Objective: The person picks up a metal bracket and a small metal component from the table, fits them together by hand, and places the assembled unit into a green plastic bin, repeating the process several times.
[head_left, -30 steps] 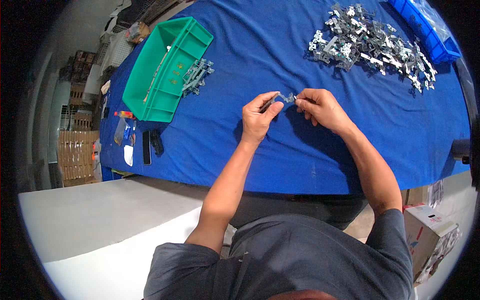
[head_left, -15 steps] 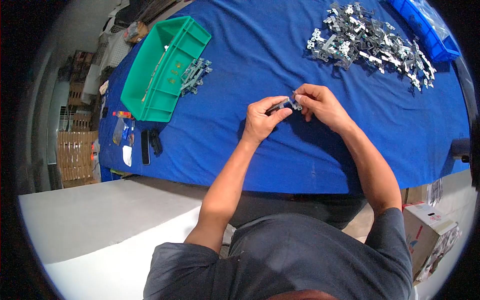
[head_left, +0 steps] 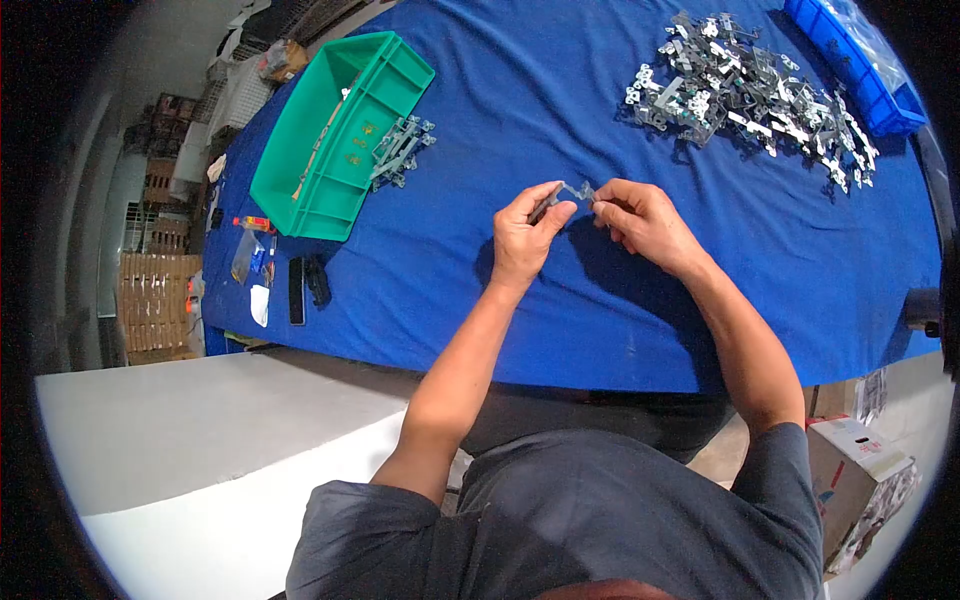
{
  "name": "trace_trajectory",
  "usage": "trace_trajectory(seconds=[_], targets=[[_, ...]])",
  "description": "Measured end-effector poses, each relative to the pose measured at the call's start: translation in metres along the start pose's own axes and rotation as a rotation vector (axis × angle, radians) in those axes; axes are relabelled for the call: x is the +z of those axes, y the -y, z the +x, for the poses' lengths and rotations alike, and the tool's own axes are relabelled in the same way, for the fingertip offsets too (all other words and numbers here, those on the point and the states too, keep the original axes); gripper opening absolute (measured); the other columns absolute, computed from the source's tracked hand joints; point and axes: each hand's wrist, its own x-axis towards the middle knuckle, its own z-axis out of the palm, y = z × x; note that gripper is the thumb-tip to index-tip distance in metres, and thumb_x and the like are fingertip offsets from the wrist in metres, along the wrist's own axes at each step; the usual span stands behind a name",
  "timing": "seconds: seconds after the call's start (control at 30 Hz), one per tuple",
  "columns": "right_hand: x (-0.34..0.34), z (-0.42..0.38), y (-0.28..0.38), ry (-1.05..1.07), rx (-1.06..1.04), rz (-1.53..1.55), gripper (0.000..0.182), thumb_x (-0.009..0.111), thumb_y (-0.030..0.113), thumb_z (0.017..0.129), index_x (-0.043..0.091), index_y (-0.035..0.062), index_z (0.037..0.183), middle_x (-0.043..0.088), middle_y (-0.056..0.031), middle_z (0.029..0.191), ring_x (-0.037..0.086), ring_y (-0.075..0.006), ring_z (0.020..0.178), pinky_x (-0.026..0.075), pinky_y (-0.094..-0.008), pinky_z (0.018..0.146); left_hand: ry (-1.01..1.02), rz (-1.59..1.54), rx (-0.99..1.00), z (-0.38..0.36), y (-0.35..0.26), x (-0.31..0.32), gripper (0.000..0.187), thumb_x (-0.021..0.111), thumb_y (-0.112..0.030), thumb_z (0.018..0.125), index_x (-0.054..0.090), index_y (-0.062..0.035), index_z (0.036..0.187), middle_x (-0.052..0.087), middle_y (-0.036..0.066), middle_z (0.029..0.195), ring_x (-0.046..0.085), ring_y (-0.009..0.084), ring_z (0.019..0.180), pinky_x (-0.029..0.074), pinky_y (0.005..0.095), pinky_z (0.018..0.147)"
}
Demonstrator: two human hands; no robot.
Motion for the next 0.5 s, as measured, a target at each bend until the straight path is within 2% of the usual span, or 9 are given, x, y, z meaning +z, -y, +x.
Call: trace_trajectory(seconds=[0.07, 0.17, 0.37, 0.47, 0.5], targets=[[0.0, -0.001, 0.002, -0.037, -0.033, -0.008, 0.019, 0.061, 0.018, 0.099, 0.068, 0.0011, 0.102, 0.069, -0.0049, 0.079, 0.061, -0.0101, 0.064, 0.049, -0.0286, 0.053, -0.02, 0.01, 0.012, 0.001, 0.003, 0.001, 0.033, 0.081, -0.015, 0.089, 0.071, 0.0023, 0.115, 0.07, -0.002, 0.091, 0.059, 0.0034, 0.079, 0.05, 0.02, 0.07], [-0.002, 0.003, -0.006, -0.034, -0.082, -0.075, 0.019, 0.061, 0.018, 0.099, 0.068, 0.0006, 0.102, 0.069, -0.005, 0.079, 0.061, -0.0112, 0.063, 0.049, -0.0301, 0.054, 0.018, -0.023, 0.022, 0.0, 0.002, 0.004, 0.03, 0.08, -0.014, 0.089, 0.072, -0.0019, 0.116, 0.06, -0.008, 0.074, 0.044, 0.0003, 0.058, 0.033, 0.0191, 0.05], [0.0, 0.004, -0.012, -0.08, -0.06, -0.007, 0.018, 0.064, 0.017, 0.098, 0.067, -0.0011, 0.101, 0.066, -0.0056, 0.078, 0.061, -0.0118, 0.061, 0.051, -0.029, 0.054, 0.007, 0.084, 0.069, 0.002, 0.005, 0.007, 0.029, 0.081, -0.013, 0.089, 0.073, -0.0007, 0.114, 0.063, -0.007, 0.077, 0.047, -0.0007, 0.063, 0.037, 0.0179, 0.053], [0.002, 0.005, -0.009, -0.119, -0.079, 0.053, 0.017, 0.065, 0.015, 0.098, 0.066, -0.0013, 0.102, 0.065, -0.0055, 0.076, 0.061, -0.0118, 0.062, 0.051, -0.0289, 0.054, 0.012, 0.091, 0.036, 0.002, 0.005, 0.008, 0.031, 0.084, -0.011, 0.084, 0.074, 0.0014, 0.11, 0.07, -0.002, 0.079, 0.058, 0.0028, 0.069, 0.049, 0.0228, 0.061], [0.002, 0.005, -0.009, -0.104, -0.076, 0.063, 0.017, 0.065, 0.016, 0.098, 0.066, -0.0009, 0.102, 0.064, -0.0054, 0.077, 0.06, -0.0117, 0.063, 0.051, -0.0288, 0.054, 0.028, 0.16, 0.065, 0.002, 0.003, 0.007, 0.031, 0.084, -0.012, 0.083, 0.074, 0.0013, 0.11, 0.07, -0.001, 0.078, 0.058, 0.003, 0.069, 0.049, 0.0233, 0.061]])
